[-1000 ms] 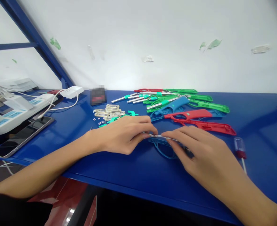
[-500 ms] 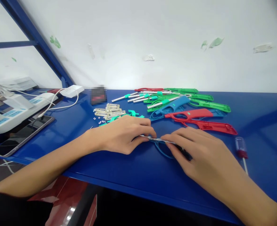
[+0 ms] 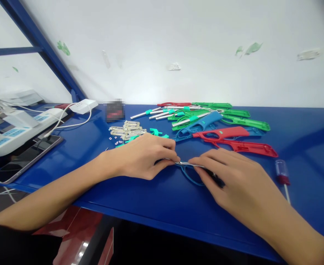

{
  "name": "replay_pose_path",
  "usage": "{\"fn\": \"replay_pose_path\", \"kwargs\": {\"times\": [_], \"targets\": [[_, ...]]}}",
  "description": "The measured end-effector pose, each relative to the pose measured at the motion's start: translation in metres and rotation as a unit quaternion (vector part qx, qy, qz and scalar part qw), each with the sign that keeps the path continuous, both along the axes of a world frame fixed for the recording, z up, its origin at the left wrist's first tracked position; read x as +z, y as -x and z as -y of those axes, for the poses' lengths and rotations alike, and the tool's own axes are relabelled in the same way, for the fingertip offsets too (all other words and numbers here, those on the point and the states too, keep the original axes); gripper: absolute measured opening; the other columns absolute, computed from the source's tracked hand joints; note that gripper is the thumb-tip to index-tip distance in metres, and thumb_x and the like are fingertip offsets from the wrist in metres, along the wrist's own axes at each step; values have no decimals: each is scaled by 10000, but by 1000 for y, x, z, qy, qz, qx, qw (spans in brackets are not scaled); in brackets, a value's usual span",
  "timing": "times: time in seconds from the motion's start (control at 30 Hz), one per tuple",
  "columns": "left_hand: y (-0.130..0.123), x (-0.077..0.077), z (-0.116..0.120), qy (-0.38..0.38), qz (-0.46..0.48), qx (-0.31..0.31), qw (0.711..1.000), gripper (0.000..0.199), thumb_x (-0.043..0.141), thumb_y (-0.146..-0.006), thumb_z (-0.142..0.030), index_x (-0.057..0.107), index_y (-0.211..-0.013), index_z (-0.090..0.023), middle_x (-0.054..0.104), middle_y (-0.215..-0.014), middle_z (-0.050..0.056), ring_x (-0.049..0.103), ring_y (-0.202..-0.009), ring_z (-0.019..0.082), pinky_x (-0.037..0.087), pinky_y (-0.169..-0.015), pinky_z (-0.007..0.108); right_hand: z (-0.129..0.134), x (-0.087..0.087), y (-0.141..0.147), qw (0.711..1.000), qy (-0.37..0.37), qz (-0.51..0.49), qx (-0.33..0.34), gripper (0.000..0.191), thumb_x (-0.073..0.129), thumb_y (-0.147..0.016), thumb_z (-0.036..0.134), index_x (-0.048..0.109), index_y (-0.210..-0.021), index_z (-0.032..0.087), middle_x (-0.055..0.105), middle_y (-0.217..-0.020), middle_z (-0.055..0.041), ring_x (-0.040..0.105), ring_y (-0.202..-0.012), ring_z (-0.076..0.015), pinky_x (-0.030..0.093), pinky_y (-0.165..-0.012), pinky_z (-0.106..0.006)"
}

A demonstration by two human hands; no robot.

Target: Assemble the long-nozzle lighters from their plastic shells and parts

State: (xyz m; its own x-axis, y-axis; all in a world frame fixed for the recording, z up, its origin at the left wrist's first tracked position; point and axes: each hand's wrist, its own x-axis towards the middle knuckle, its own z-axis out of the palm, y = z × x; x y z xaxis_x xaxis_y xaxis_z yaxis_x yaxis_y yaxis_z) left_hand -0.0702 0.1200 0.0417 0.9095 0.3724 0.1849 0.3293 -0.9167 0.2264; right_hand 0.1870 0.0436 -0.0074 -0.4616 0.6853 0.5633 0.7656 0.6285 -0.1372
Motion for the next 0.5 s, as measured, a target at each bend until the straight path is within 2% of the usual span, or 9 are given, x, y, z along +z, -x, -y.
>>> {"fn": "replay_pose_path", "kwargs": {"times": [0.37, 0.5], "targets": [[-2, -6, 2, -84, -19, 0, 996, 287, 512, -1078, -180, 797, -1107, -192, 700, -948, 50, 642, -710, 174, 443, -604, 316, 3, 3, 1, 1000, 20, 13, -5, 208, 577, -1047, 175, 725, -1157, 269, 750, -1060, 10, 710, -908, -217, 470, -795, -395], [-2, -6, 1, -90, -8, -29, 995, 276, 517, -1067, -138, 793, -1065, -144, 687, -934, 67, 644, -796, 200, 480, -682, 332, 5, 6, 2, 999, 33, 7, -8, 225, 541, -1054, 186, 723, -1154, 271, 746, -1047, 8, 708, -904, -215, 469, -783, -395]]}}
